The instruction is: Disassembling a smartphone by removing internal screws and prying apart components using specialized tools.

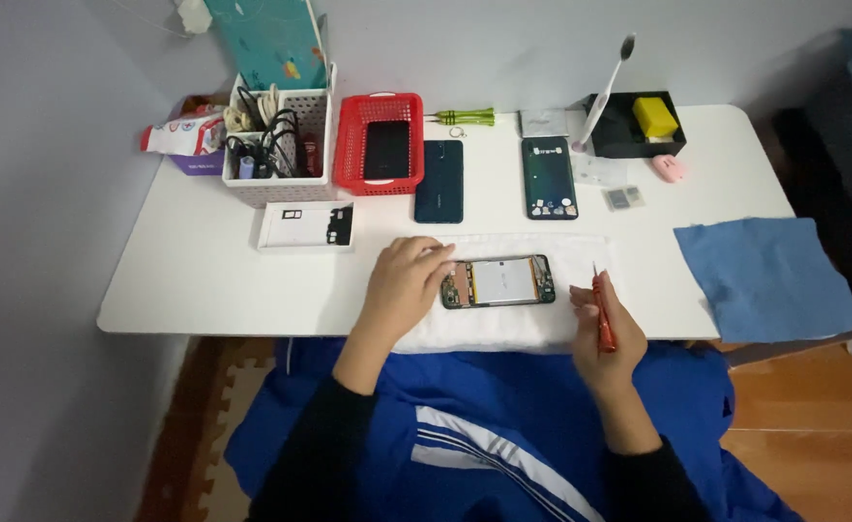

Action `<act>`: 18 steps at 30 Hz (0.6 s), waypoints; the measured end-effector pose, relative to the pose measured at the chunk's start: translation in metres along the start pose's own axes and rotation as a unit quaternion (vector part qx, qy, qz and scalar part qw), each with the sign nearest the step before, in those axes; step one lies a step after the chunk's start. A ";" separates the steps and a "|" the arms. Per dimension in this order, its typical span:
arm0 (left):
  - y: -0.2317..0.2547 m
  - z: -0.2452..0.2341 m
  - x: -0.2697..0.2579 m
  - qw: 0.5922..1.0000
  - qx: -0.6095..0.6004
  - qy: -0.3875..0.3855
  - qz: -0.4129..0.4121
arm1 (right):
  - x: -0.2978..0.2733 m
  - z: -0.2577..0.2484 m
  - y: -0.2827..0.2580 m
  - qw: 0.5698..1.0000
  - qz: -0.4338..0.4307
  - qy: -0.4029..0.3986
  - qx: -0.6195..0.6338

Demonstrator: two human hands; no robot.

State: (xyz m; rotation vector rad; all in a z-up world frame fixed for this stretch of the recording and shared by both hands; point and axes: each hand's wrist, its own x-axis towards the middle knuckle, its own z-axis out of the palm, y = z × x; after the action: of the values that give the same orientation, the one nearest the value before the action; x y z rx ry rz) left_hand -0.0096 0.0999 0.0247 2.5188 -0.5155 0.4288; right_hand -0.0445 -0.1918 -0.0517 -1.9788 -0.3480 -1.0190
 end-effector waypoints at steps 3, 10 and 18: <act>-0.004 0.014 0.001 0.999 0.030 -0.009 0.018 | -0.001 -0.001 0.002 1.000 0.022 -0.009 -0.005; -0.012 0.023 0.009 0.998 0.035 -0.045 0.033 | 0.004 -0.002 -0.007 0.995 0.058 -0.046 -0.067; -0.015 0.024 0.015 0.970 0.149 -0.020 0.191 | 0.011 -0.002 -0.018 0.997 -0.016 -0.037 -0.067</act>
State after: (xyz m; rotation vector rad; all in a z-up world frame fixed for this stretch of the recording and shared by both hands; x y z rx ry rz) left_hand 0.0145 0.0947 0.0047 2.7179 -1.0282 0.6382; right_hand -0.0493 -0.1841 -0.0324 -2.1406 -0.3600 -1.0142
